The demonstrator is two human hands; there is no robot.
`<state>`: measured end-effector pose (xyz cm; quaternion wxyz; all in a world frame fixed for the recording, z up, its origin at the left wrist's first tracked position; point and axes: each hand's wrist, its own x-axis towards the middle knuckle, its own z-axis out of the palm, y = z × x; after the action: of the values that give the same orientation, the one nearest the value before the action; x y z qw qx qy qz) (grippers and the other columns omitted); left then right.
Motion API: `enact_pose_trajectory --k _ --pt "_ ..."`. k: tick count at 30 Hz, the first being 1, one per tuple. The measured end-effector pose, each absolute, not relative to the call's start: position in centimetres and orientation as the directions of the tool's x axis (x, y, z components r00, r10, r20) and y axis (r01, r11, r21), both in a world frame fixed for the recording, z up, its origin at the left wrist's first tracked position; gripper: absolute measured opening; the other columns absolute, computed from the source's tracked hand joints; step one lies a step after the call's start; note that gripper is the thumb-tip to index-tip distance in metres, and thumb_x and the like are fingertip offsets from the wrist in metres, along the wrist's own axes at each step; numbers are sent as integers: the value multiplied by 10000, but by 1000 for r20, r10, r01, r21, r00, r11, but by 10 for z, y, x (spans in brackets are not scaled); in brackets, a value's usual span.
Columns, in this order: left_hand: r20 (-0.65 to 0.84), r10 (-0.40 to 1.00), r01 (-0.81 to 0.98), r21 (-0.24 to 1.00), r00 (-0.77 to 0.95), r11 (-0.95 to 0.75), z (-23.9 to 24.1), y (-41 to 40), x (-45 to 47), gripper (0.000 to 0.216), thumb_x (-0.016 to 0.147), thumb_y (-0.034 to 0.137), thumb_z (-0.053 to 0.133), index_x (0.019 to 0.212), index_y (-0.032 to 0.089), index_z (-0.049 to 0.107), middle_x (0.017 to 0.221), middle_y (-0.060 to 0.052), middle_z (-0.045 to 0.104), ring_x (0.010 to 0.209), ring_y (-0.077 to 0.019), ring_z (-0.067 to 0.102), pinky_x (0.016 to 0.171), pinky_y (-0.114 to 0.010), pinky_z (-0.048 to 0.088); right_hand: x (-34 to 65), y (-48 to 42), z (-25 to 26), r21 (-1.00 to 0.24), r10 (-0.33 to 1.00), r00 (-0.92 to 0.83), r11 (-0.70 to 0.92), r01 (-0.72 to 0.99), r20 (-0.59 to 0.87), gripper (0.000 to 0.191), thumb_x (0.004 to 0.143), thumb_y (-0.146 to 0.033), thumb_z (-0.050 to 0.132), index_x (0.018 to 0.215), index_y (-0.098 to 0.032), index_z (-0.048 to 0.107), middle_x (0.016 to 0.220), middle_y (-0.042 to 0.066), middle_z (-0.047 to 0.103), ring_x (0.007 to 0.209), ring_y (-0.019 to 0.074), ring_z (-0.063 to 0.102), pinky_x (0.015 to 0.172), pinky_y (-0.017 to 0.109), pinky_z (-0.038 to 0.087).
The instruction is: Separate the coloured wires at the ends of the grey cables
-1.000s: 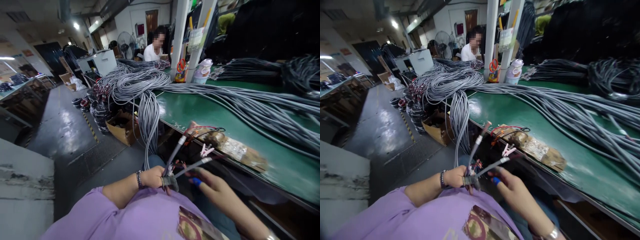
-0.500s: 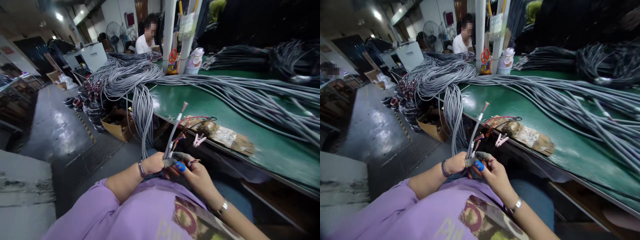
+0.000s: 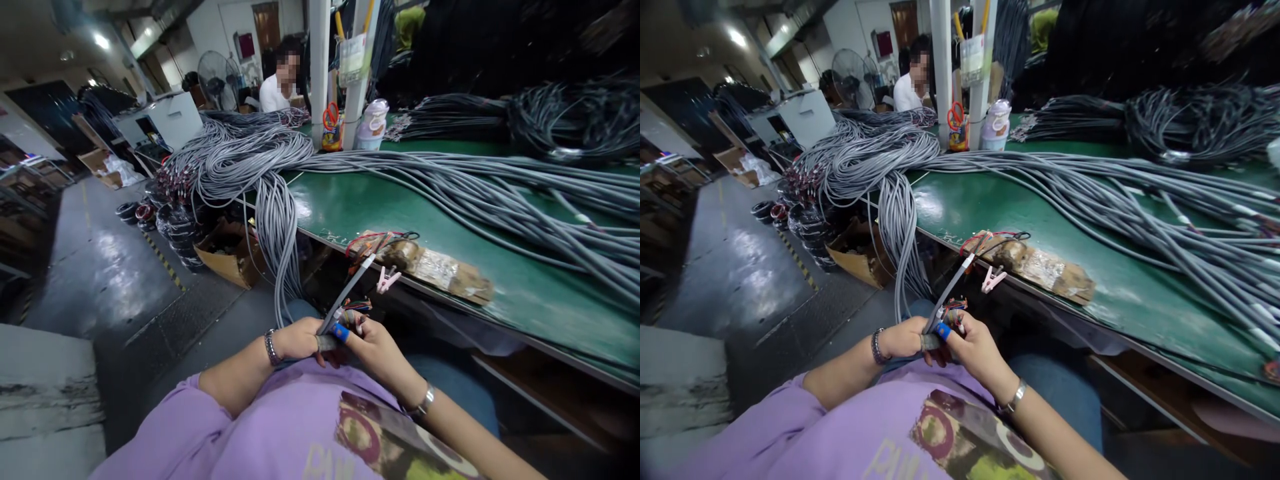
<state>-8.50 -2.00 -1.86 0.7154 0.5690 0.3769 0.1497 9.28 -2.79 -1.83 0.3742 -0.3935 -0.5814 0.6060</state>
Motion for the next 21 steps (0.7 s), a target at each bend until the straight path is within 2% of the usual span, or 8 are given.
enact_pose_trajectory --k 4,6,9,11,13,17,19,21 --pt "-226 692 165 974 686 154 -21 -25 -102 538 772 631 590 915 117 664 872 -104 688 806 -164 627 751 -285 488 104 -32 -8 -998 968 -246 38 -50 50 287 833 -462 612 936 -196 638 796 40 660 654 156 570 629 284 485" --pt "-172 765 126 985 621 119 -25 -29 -108 551 790 626 573 973 114 656 913 -121 692 839 -161 631 786 -279 479 113 -34 -2 -996 985 -153 67 -63 75 278 860 -451 581 975 -203 629 864 50 665 624 137 532 590 267 461" --pt "-173 895 79 985 411 154 -28 -34 -115 605 810 670 500 978 102 621 814 -99 682 661 -127 635 610 -222 464 120 -36 3 -988 981 -137 125 -95 137 261 895 -462 524 906 -212 597 821 38 640 554 113 443 519 246 406" --pt "-173 934 102 984 312 148 -26 -37 -117 612 824 684 451 956 106 601 676 -44 636 467 -88 551 460 -193 386 119 -36 4 -986 970 -191 136 -95 152 277 880 -484 538 854 -212 581 728 17 594 554 119 428 515 244 399" --pt "-164 947 171 978 277 120 -22 -39 -116 558 849 648 441 925 116 590 577 3 573 369 -69 456 394 -190 328 113 -35 2 -990 965 -230 110 -85 127 303 821 -508 608 845 -207 593 663 0 549 564 128 434 512 244 403" --pt "-187 916 375 926 355 44 -18 -42 -103 338 901 449 469 832 139 585 529 24 526 405 -87 462 434 -205 357 97 -31 -1 -998 973 -226 26 -65 40 366 696 -491 739 886 -194 639 594 -27 516 537 123 427 480 237 394" --pt "-147 896 442 895 419 -59 -20 -43 -94 229 885 353 504 884 145 599 585 10 565 501 -110 518 512 -222 405 90 -29 -1 -999 973 -229 6 -52 17 361 672 -480 758 855 -185 659 582 -19 540 534 130 457 485 244 416" --pt "-106 878 471 870 467 -145 -23 -44 -89 208 863 318 530 959 150 609 685 -15 620 608 -139 564 597 -248 445 87 -29 -2 -999 970 -242 17 -48 28 339 683 -489 743 800 -177 677 615 14 600 581 159 532 536 271 471"
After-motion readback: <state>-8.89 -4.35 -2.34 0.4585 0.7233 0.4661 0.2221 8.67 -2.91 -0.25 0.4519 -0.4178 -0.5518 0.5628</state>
